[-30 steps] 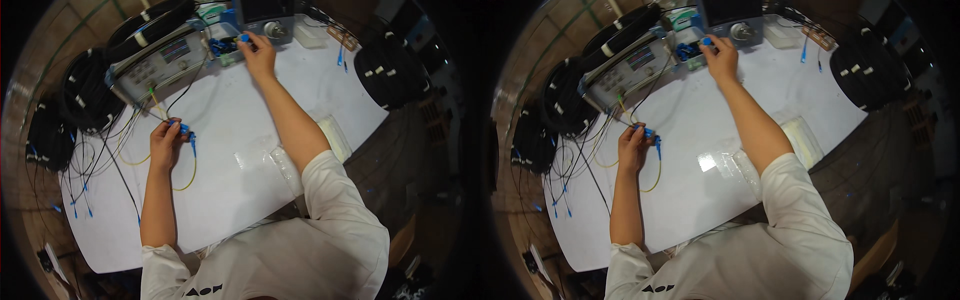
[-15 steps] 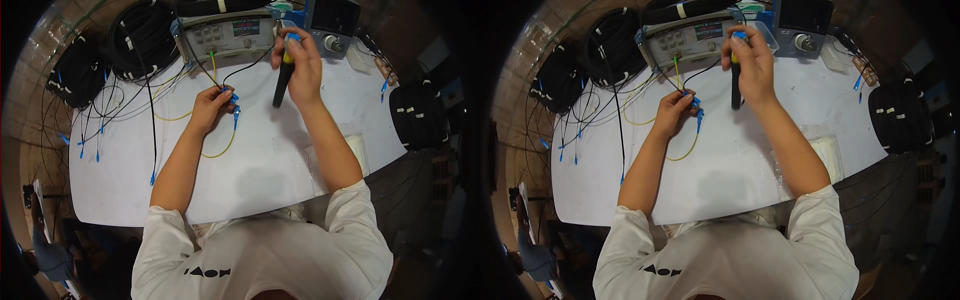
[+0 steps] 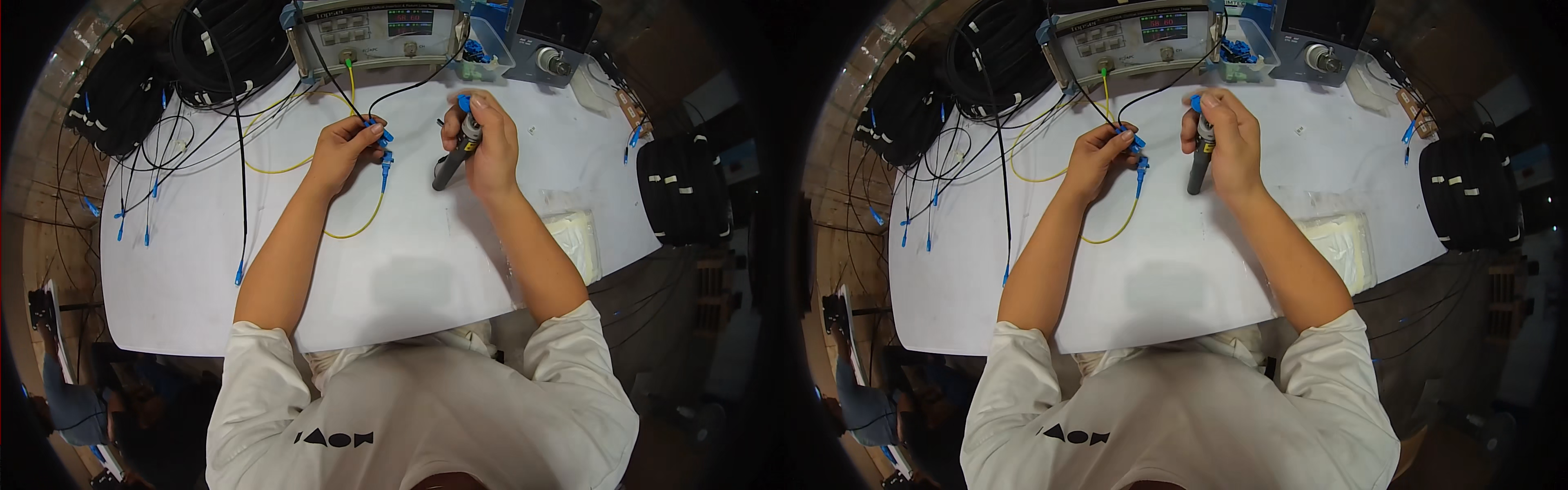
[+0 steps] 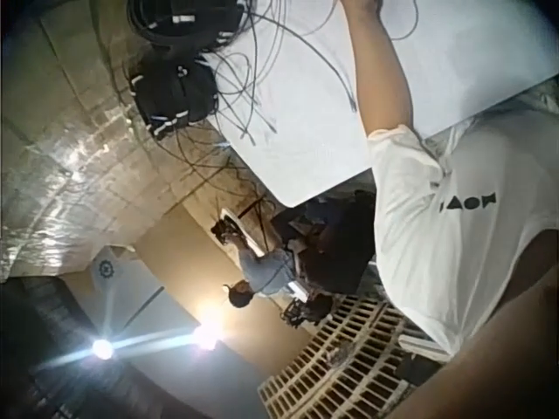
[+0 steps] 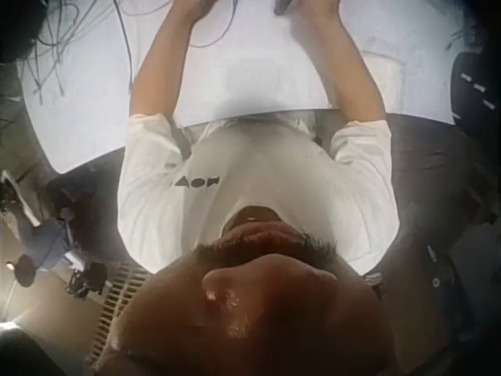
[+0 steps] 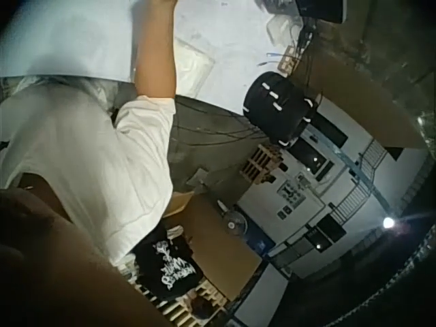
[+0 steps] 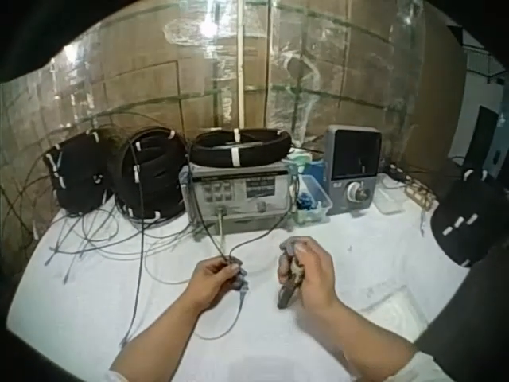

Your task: Testing fiber optic cables using an optical power meter and a visual fault locator.

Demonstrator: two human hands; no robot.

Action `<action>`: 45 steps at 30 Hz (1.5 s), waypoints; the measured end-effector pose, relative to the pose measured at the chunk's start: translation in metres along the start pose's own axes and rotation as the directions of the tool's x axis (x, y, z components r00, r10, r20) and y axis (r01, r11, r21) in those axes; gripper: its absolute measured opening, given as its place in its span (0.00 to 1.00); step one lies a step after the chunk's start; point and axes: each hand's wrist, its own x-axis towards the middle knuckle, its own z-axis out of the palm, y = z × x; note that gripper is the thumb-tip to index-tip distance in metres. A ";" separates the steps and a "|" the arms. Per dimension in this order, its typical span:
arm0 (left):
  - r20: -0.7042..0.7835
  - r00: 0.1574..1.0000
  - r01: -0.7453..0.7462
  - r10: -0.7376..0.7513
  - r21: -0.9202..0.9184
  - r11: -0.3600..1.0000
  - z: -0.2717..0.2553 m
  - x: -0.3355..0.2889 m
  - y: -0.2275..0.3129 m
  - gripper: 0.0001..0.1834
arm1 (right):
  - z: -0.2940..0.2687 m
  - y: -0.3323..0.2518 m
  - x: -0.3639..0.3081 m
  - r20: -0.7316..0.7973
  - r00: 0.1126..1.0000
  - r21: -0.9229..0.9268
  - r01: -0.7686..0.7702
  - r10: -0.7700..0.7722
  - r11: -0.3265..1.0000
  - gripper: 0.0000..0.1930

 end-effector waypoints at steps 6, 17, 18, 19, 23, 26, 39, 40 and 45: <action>0.013 1.000 -0.003 0.003 -0.021 1.000 0.001 0.004 -0.001 0.14 | -0.025 0.021 0.005 0.098 0.958 -0.206 0.284 -0.269 0.936 0.23; -0.054 0.997 -0.051 0.046 -0.084 0.995 -0.003 0.000 0.015 0.15 | -0.006 0.038 -0.005 0.183 0.981 -0.592 0.053 0.069 0.804 0.23; -0.057 0.994 -0.095 0.090 -0.082 0.992 -0.002 0.000 0.020 0.15 | -0.008 0.034 -0.004 0.185 0.980 -0.607 0.058 0.070 0.793 0.16; -0.059 0.989 -0.138 0.133 -0.079 0.987 0.000 0.000 0.026 0.15 | -0.012 0.031 -0.002 0.189 0.980 -0.604 0.060 0.070 0.795 0.16; 0.006 0.976 -0.215 0.216 -0.064 0.975 0.006 -0.004 0.048 0.15 | -0.026 0.025 0.004 0.274 0.933 -0.613 -0.018 0.234 0.790 0.18; -0.006 0.967 -0.253 0.253 -0.073 0.965 0.010 -0.008 0.060 0.15 | -0.025 0.025 0.006 0.383 0.907 -0.660 0.137 0.174 0.739 0.20; -0.049 0.969 -0.240 0.243 0.048 0.970 0.005 -0.005 0.058 0.16 | -0.018 0.029 0.000 0.377 0.901 -0.620 0.073 0.215 0.781 0.25; -0.051 0.971 -0.233 0.235 0.044 0.971 0.005 -0.005 0.058 0.16 | -0.017 0.028 0.000 0.382 0.897 -0.629 0.076 0.223 0.773 0.25; -0.029 0.971 -0.235 0.238 0.078 0.969 0.005 -0.005 0.056 0.16 | -0.017 0.031 -0.001 0.378 0.898 -0.642 0.079 0.226 0.762 0.26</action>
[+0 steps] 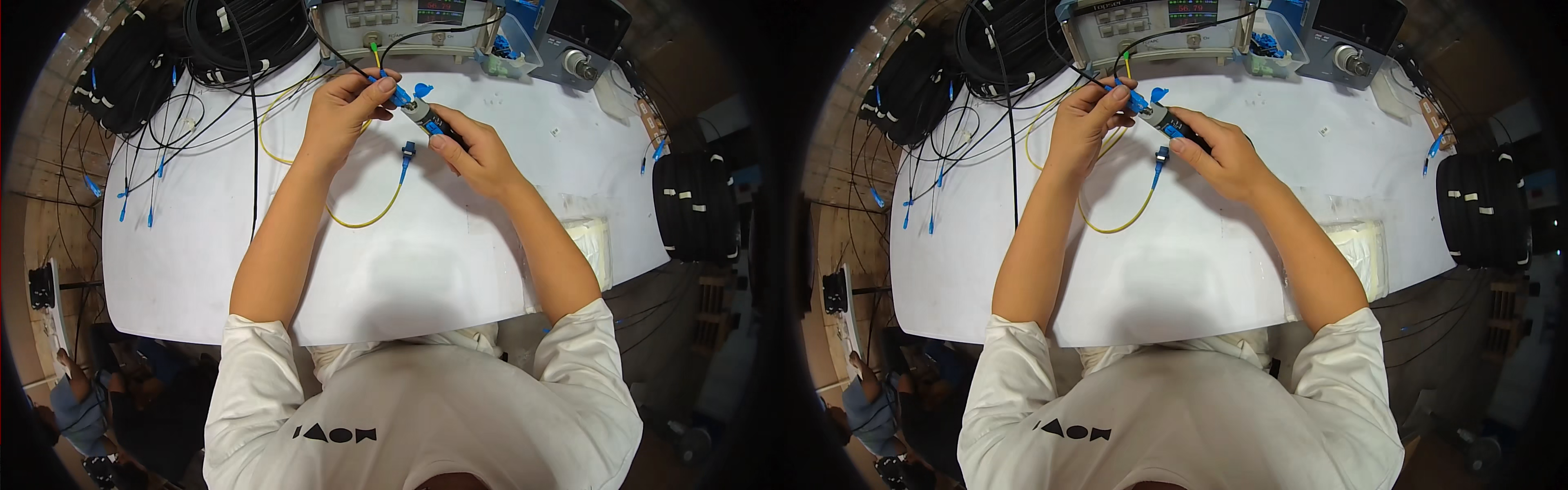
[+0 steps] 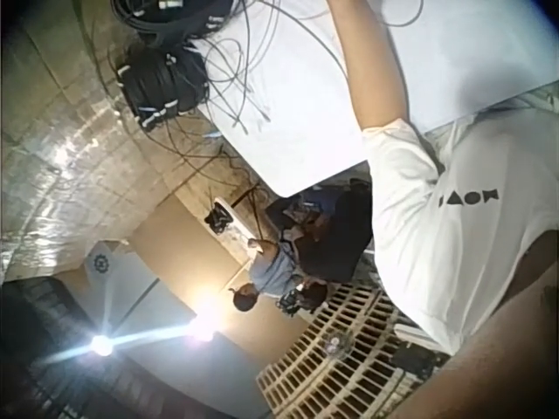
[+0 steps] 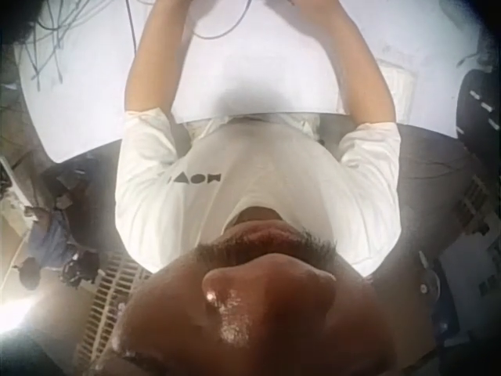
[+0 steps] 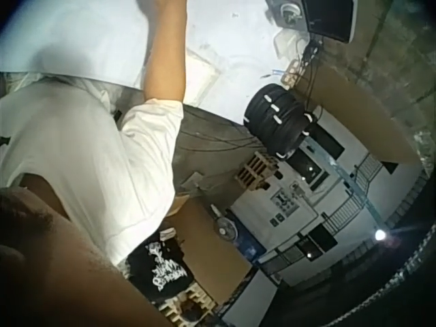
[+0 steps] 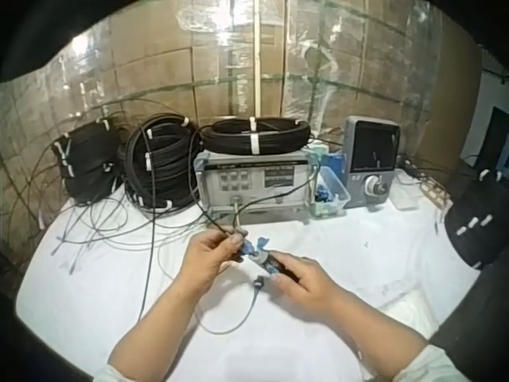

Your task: Testing fiber optic cables using an optical power meter and a visual fault locator.

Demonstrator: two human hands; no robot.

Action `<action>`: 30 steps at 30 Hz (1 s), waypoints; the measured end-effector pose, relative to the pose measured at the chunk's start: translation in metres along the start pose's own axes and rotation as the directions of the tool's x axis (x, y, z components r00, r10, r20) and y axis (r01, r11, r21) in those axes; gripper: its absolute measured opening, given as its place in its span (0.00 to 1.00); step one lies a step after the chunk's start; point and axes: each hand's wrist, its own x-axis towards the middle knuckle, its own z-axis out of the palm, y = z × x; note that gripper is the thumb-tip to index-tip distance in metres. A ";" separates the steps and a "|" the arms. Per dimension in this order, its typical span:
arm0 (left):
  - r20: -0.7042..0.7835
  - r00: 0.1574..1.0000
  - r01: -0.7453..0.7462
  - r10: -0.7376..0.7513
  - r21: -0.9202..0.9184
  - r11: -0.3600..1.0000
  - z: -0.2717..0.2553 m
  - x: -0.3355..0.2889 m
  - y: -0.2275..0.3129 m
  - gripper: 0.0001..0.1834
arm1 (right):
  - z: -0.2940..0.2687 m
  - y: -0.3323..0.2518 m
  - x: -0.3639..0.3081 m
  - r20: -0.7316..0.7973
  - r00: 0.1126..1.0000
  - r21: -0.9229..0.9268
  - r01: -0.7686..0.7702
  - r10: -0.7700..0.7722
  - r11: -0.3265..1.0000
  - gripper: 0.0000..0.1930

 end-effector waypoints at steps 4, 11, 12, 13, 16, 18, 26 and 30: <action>0.008 1.000 -0.020 0.019 0.086 0.996 0.000 -0.001 0.002 0.15 | 0.002 0.001 -0.001 0.004 1.000 0.001 -0.026 0.026 1.000 0.26; 0.052 0.998 -0.035 0.025 0.204 0.978 -0.008 -0.001 0.011 0.14 | 0.006 -0.003 -0.002 -0.022 0.999 -0.023 0.038 -0.038 0.999 0.27; 0.060 0.998 -0.041 0.029 0.207 0.977 -0.009 0.000 0.011 0.14 | 0.006 -0.004 -0.002 -0.023 0.999 -0.023 0.037 -0.037 0.999 0.27; 0.067 0.997 -0.048 0.034 0.211 0.976 -0.009 0.000 0.011 0.14 | 0.006 -0.004 -0.002 -0.025 0.999 -0.028 0.047 -0.048 0.998 0.27; 0.097 0.995 -0.057 0.036 0.226 0.972 -0.012 0.001 0.014 0.13 | 0.007 -0.004 -0.001 -0.023 0.997 -0.030 0.066 -0.067 0.997 0.26; 0.105 0.994 -0.045 0.019 0.247 0.968 -0.013 0.000 0.017 0.13 | 0.006 -0.006 -0.001 -0.020 0.997 -0.026 0.075 -0.075 0.997 0.26; 0.112 0.993 -0.069 0.035 0.318 0.945 -0.010 -0.003 0.023 0.14 | 0.009 -0.008 -0.002 -0.038 0.994 -0.049 0.097 -0.099 0.994 0.26; 0.029 1.000 -0.003 -0.002 0.191 0.982 -0.003 -0.002 0.013 0.12 | 0.019 -0.007 -0.003 -0.119 0.982 -0.139 0.128 -0.145 0.982 0.26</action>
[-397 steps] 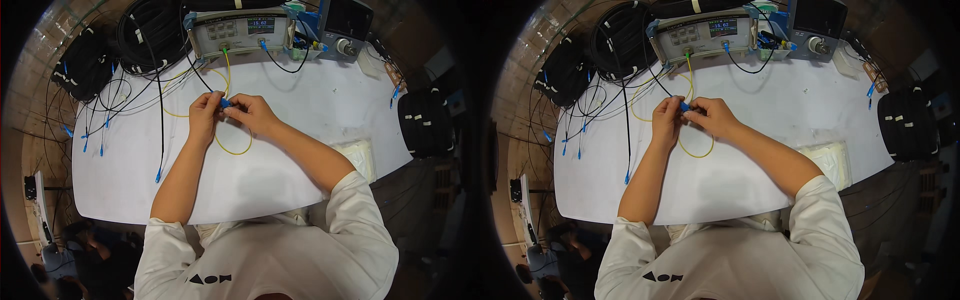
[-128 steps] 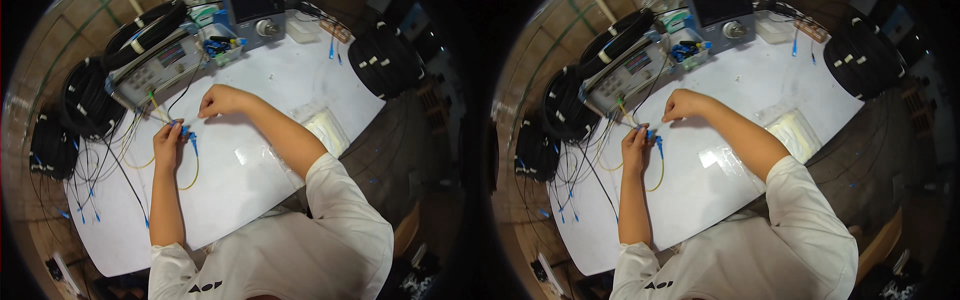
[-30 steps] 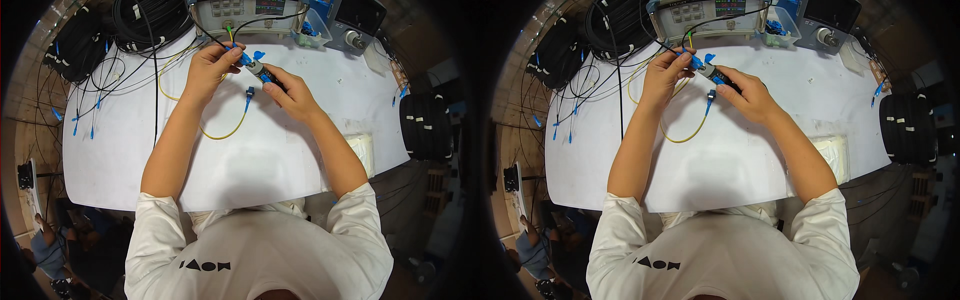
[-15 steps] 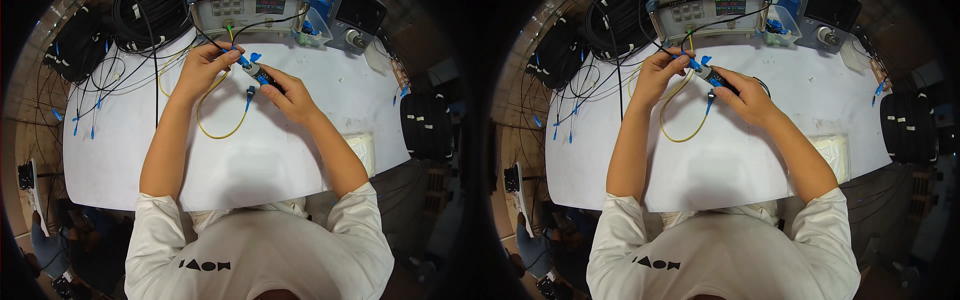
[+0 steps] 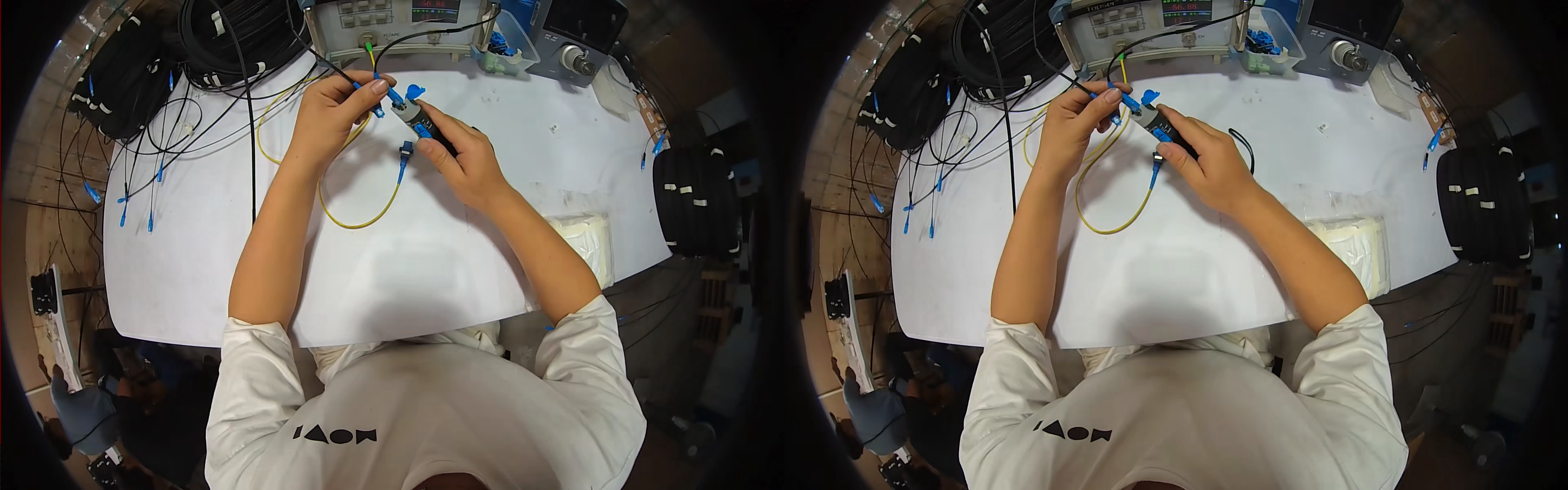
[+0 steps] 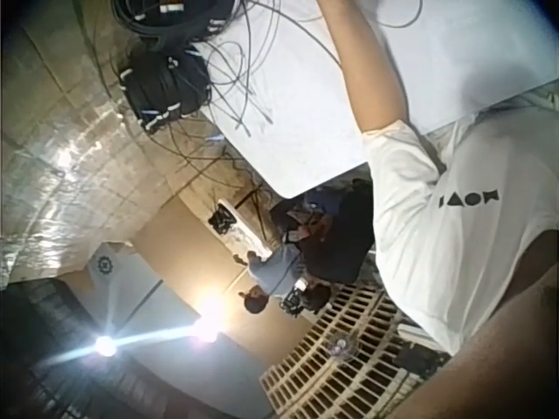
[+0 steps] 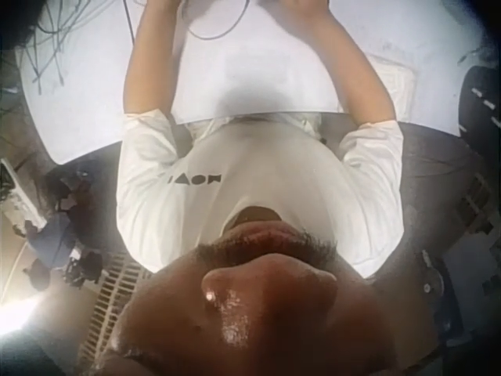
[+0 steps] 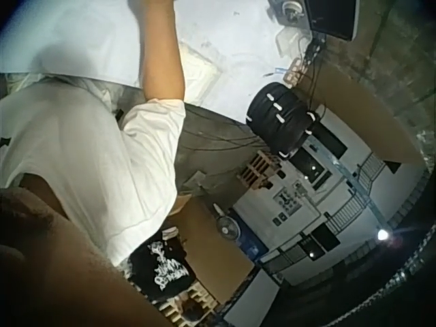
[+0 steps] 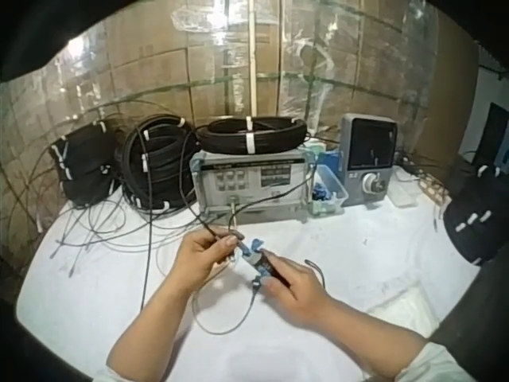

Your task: Testing fiber optic cables using an optical power meter and a visual fault locator.

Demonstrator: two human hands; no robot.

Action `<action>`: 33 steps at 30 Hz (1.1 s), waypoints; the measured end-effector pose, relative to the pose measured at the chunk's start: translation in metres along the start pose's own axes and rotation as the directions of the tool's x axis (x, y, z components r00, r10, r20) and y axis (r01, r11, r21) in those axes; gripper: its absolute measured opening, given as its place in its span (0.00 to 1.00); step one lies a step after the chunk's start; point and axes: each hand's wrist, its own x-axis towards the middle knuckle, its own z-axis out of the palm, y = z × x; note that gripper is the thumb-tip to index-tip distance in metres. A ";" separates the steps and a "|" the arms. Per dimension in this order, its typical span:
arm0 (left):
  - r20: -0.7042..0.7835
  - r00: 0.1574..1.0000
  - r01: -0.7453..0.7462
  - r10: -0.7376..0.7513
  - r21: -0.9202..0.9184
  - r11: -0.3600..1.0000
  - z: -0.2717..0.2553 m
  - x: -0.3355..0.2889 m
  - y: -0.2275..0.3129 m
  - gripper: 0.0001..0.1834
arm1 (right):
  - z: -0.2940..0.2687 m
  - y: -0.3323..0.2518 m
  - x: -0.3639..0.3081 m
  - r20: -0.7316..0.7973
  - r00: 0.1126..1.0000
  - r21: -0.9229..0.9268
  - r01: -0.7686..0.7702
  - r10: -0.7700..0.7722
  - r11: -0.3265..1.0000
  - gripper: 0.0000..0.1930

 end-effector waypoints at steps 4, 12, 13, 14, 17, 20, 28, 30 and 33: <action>-0.023 1.000 0.012 -0.013 -0.057 0.998 0.003 -0.001 0.000 0.13 | 0.007 -0.004 0.000 -0.094 0.994 -0.006 0.056 -0.057 0.998 0.27; -0.053 0.998 0.019 -0.021 -0.041 0.999 0.005 0.001 -0.010 0.14 | -0.001 0.000 0.002 -0.015 0.996 0.135 -0.086 0.089 0.987 0.26; -0.087 0.996 -0.026 0.030 0.046 0.999 0.003 0.002 -0.015 0.14 | -0.007 -0.005 0.004 0.075 0.976 0.167 -0.212 0.202 0.963 0.25; -0.115 0.990 -0.067 0.082 0.134 0.989 0.000 0.004 -0.020 0.14 | -0.008 -0.002 0.004 0.072 0.977 0.168 -0.210 0.200 0.963 0.25; -0.144 0.983 -0.086 0.118 0.214 0.973 -0.012 0.008 -0.031 0.16 | -0.013 0.007 0.005 0.062 0.962 0.201 -0.272 0.265 0.941 0.24; -0.152 0.983 -0.070 0.103 0.211 0.975 -0.012 0.007 -0.039 0.18 | -0.018 0.011 0.009 0.014 0.946 0.356 -0.308 0.324 0.882 0.24; 0.016 0.878 -0.368 0.479 0.662 0.653 0.024 -0.009 -0.012 0.18 | -0.023 0.017 0.009 -0.035 0.956 0.443 -0.246 0.291 0.862 0.23; -0.078 0.940 -0.292 0.333 0.325 0.900 0.027 -0.011 -0.012 0.20 | -0.022 0.019 0.009 -0.048 0.956 0.442 -0.238 0.288 0.865 0.23; 0.043 0.997 -0.069 0.066 0.079 0.994 0.029 -0.008 -0.033 0.20 | -0.020 0.021 0.010 -0.056 0.958 0.431 -0.230 0.280 0.873 0.22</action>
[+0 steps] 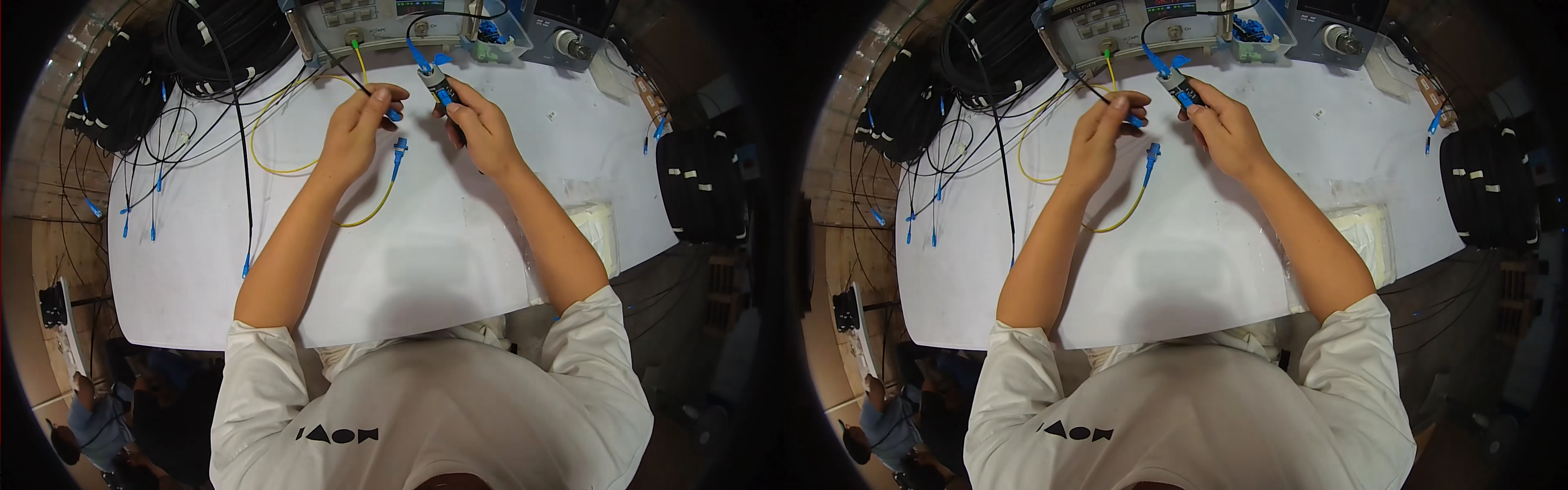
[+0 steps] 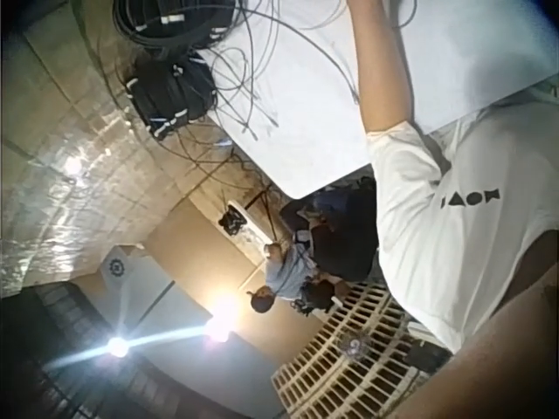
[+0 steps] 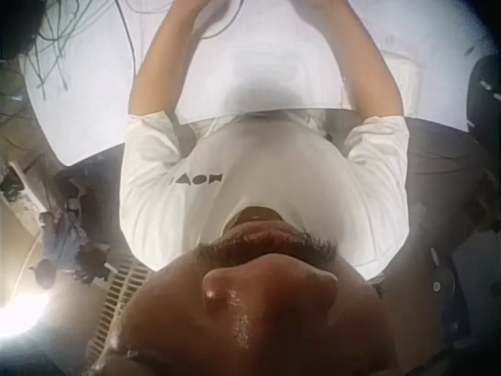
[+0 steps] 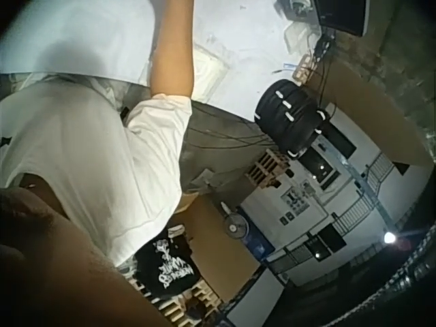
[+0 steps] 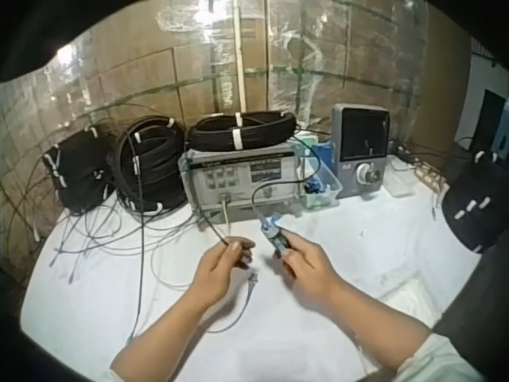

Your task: Testing fiber optic cables using an optical power meter and a visual fault locator.

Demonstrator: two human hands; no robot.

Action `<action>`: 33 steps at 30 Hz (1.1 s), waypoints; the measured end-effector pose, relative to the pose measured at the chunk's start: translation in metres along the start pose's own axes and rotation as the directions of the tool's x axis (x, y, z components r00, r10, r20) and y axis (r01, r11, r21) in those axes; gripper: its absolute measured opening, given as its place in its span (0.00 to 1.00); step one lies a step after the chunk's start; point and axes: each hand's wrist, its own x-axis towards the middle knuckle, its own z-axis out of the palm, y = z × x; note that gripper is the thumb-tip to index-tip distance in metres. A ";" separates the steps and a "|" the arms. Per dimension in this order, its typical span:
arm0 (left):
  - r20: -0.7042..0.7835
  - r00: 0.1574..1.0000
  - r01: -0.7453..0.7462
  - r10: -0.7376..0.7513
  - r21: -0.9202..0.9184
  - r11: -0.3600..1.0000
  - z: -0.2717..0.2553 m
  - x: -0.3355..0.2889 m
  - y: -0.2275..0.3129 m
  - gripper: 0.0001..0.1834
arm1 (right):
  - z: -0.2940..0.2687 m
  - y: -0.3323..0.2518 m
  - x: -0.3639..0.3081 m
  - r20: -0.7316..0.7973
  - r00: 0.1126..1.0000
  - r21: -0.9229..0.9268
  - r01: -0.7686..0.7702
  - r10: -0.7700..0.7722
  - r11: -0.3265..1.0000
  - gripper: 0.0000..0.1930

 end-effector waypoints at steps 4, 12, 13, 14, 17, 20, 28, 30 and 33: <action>-0.107 0.987 0.106 -0.123 -0.151 0.983 -0.002 0.003 -0.032 0.13 | -0.001 0.002 -0.002 -0.001 1.000 -0.018 -0.001 0.000 1.000 0.22; -0.341 0.937 -0.114 0.072 -0.104 0.988 -0.021 0.010 -0.048 0.24 | 0.000 0.002 -0.002 0.020 0.999 -0.051 -0.027 0.028 0.998 0.23; -0.341 0.937 -0.112 0.071 -0.104 0.988 -0.022 0.009 -0.048 0.24 | 0.000 0.003 -0.001 0.020 0.999 -0.050 -0.028 0.029 0.998 0.23; -0.326 0.943 -0.072 0.067 -0.002 0.997 -0.023 0.009 -0.049 0.24 | 0.000 0.003 -0.002 0.040 0.999 -0.059 -0.007 0.010 0.998 0.24; -0.279 0.955 -0.055 0.103 0.175 0.983 -0.023 0.009 -0.054 0.24 | 0.004 0.001 -0.002 0.057 0.998 -0.105 0.005 0.001 0.994 0.25; -0.240 0.971 0.010 0.008 0.073 0.997 -0.022 0.010 -0.056 0.24 | 0.004 0.003 -0.002 0.051 0.998 -0.134 0.030 -0.024 0.991 0.25; -0.228 0.974 0.029 0.011 0.170 0.985 -0.021 0.009 -0.049 0.23 | 0.007 0.005 -0.003 0.036 0.999 -0.048 -0.022 0.023 0.999 0.23; -0.231 0.973 0.025 0.030 0.230 0.973 -0.017 0.007 -0.044 0.22 | 0.006 0.004 -0.002 0.034 0.999 -0.070 0.002 0.000 0.998 0.23; -0.233 0.970 0.022 0.064 0.347 0.937 -0.015 0.007 -0.043 0.21 | 0.006 0.005 -0.003 0.037 0.999 -0.089 0.018 -0.015 0.996 0.22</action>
